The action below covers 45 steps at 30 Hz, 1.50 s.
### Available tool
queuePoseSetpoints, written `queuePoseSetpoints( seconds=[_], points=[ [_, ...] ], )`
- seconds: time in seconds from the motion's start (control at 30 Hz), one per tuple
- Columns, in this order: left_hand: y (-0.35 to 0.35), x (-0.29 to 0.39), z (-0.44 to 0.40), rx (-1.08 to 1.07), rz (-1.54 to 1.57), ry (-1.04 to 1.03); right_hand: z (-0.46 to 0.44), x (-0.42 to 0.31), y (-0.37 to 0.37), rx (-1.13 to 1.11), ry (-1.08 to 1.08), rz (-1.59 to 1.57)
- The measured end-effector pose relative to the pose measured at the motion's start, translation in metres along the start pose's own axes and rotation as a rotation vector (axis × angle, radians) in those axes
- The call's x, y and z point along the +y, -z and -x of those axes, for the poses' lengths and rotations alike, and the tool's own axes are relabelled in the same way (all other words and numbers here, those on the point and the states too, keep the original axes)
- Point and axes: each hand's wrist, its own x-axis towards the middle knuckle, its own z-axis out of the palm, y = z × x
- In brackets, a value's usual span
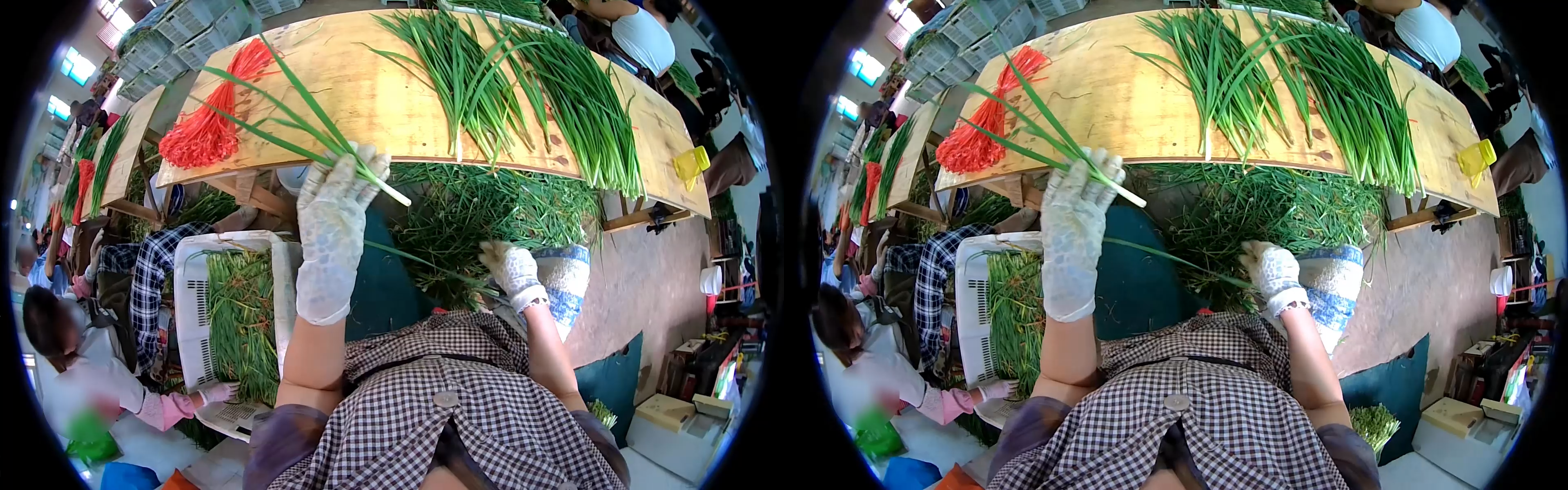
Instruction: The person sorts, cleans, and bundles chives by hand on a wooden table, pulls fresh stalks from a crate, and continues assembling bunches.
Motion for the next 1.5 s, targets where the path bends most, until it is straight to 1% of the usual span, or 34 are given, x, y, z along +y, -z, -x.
queuePoseSetpoints(
  seconds=[0.03, 0.07, 0.1, 0.13, 0.17, 0.2, 0.27, 0.3, 0.33, 0.4, 0.43, 0.47, 0.53, 0.57, 0.6, 0.63, 0.67, 0.7, 0.73, 0.77, 0.8, 0.83, 0.87, 0.93, 1.0, 1.07, 1.1, 1.13, 1.23, 1.33, 1.37, 1.43, 1.47, 1.5],
  points=[
    [0.003, -0.010, 0.002, 0.009, -0.017, 0.029, -0.001, -0.007, -0.002, -0.018, 0.037, -0.317],
    [0.005, -0.019, 0.003, 0.015, -0.035, 0.057, 0.000, -0.029, 0.005, -0.033, 0.076, -0.636],
    [0.004, -0.025, 0.005, 0.050, -0.120, 0.112, -0.002, -0.046, 0.009, -0.071, 0.096, -0.876],
    [0.011, -0.035, 0.004, 0.051, -0.092, 0.105, -0.004, -0.061, 0.012, -0.110, 0.119, -1.114],
    [0.013, -0.039, 0.004, 0.052, -0.125, 0.088, -0.006, -0.077, 0.015, -0.093, 0.157, -1.182],
    [0.014, -0.042, 0.004, 0.056, -0.157, 0.072, -0.012, -0.089, 0.015, -0.087, 0.194, -1.165],
    [0.015, -0.047, 0.004, 0.054, -0.212, 0.049, -0.022, -0.108, 0.012, -0.003, 0.346, -0.987],
    [0.017, -0.048, 0.004, 0.048, -0.266, 0.026, -0.028, -0.118, 0.005, 0.013, 0.323, -1.096],
    [0.020, -0.049, 0.003, 0.060, -0.271, 0.032, -0.033, -0.121, 0.007, -0.009, 0.288, -0.970],
    [0.027, -0.050, -0.005, -0.002, -0.216, 0.145, -0.046, -0.126, 0.003, -0.101, 0.204, -1.047],
    [0.030, -0.046, -0.010, -0.045, -0.206, 0.173, -0.052, -0.125, 0.009, -0.191, 0.224, -1.069],
    [0.030, -0.041, -0.013, -0.064, -0.271, 0.114, -0.061, -0.118, 0.002, -0.284, 0.143, -1.257],
    [0.034, -0.028, -0.026, 0.058, -0.297, -0.048, -0.084, -0.095, -0.017, -0.246, 0.106, -1.250],
    [0.041, -0.020, -0.032, 0.051, -0.298, -0.105, -0.103, -0.068, -0.042, -0.244, 0.061, -1.097],
    [0.052, -0.013, -0.039, 0.044, -0.298, -0.164, -0.115, -0.041, -0.063, -0.273, -0.035, -0.960],
    [0.075, -0.014, -0.049, -0.082, -0.232, -0.213, -0.128, -0.003, -0.095, -0.353, -0.147, -0.835],
    [0.077, -0.016, -0.054, -0.094, -0.291, -0.241, -0.138, 0.012, -0.103, -0.449, -0.145, -0.114],
    [0.083, -0.025, -0.061, 0.017, -0.457, -0.308, -0.136, 0.031, -0.130, -0.315, 0.020, 0.236],
    [0.088, -0.036, -0.066, 0.130, -0.624, -0.372, -0.137, 0.050, -0.162, -0.354, -0.046, 0.313],
    [0.091, -0.044, -0.067, 0.235, -0.718, -0.371, -0.138, 0.056, -0.179, -0.484, 0.015, 0.463],
    [0.095, -0.051, -0.069, 0.339, -0.811, -0.372, -0.133, 0.069, -0.202, -0.444, 0.137, 0.501],
    [0.111, -0.064, -0.076, 0.370, -0.864, -0.544, -0.133, 0.082, -0.235, -0.489, 0.187, 0.542],
    [0.125, -0.061, -0.073, 0.429, -1.003, -0.469, -0.130, 0.077, -0.249, -0.633, 0.168, 0.555],
    [0.126, -0.060, -0.080, 0.488, -0.913, -0.666, -0.124, 0.065, -0.264, -0.892, 0.221, 0.454],
    [0.124, -0.058, -0.077, 0.609, -0.850, -0.582, -0.123, 0.061, -0.280, -1.000, 0.243, 0.438],
    [0.111, -0.055, -0.076, 0.700, -0.716, -0.479, -0.130, 0.067, -0.297, -0.986, 0.223, 0.479],
    [0.119, -0.054, -0.071, 0.677, -0.664, -0.433, -0.134, 0.073, -0.305, -0.964, 0.207, 0.503],
    [0.127, -0.052, -0.066, 0.648, -0.610, -0.394, -0.142, 0.080, -0.310, -0.936, 0.193, 0.518],
    [0.148, -0.049, -0.042, 0.415, -0.795, -0.371, -0.162, 0.113, -0.325, -0.850, 0.124, 0.591],
    [0.133, -0.063, -0.050, 0.530, -0.700, -0.465, -0.180, 0.148, -0.322, -0.789, 0.043, 0.635],
    [0.133, -0.064, -0.054, 0.517, -0.698, -0.481, -0.184, 0.159, -0.314, -0.773, 0.012, 0.640],
    [0.129, -0.065, -0.049, 0.618, -0.719, -0.469, -0.189, 0.179, -0.286, -0.740, -0.060, 0.643],
    [0.134, -0.062, -0.042, 0.605, -0.702, -0.467, -0.190, 0.188, -0.266, -0.723, -0.093, 0.638],
    [0.145, -0.053, -0.039, 0.479, -1.303, -0.565, -0.189, 0.193, -0.244, -0.701, -0.128, 0.627]
  ],
)
